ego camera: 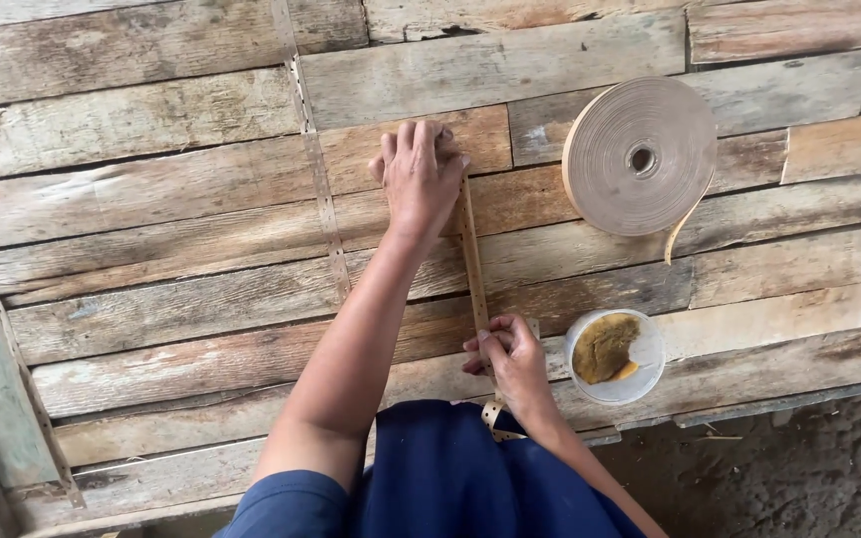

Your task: The person applies a brown paste from a plastic container onto a perforated wooden strip using their fingers, then presses the strip onto a wooden workbench surface. They repeat this process with additional strips, smoothing each one down by hand.

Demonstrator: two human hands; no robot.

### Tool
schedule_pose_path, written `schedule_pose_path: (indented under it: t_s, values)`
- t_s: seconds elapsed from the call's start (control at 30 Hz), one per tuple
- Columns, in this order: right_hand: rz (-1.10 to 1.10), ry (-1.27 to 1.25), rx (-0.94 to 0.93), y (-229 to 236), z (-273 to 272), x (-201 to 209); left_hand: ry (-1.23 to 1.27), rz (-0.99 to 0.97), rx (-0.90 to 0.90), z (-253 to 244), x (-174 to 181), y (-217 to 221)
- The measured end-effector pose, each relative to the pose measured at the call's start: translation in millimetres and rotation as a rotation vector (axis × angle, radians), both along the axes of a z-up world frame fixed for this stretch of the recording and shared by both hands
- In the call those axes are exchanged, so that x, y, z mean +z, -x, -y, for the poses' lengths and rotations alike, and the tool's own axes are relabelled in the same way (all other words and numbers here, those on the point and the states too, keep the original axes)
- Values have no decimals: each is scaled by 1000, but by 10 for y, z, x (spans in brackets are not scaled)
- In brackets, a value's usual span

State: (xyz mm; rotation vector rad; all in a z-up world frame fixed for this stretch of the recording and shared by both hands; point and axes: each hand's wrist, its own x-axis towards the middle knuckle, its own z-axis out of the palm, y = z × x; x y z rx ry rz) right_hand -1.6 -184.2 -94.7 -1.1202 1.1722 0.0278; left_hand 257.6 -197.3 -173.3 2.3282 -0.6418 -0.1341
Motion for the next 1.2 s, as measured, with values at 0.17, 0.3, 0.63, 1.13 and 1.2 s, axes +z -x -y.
schedule_pose_path:
  t_s: [0.17,0.3,0.63,1.13,1.2]
  values:
    - [9,-31,-43,-16,-3,5,248,-7,-65,-86,130,38]
    - [34,12,-22,86,-27,-210,132,263,-265,-278,312,166]
    - [49,139,35,70,-75,-136,-185,272,-235,-291,328,377]
    - [-21,96,25,-120,-51,154,-556,-76,-591,-379,597,192]
    - [-5,96,16,-122,-61,160,-594,-93,-616,-373,624,179]
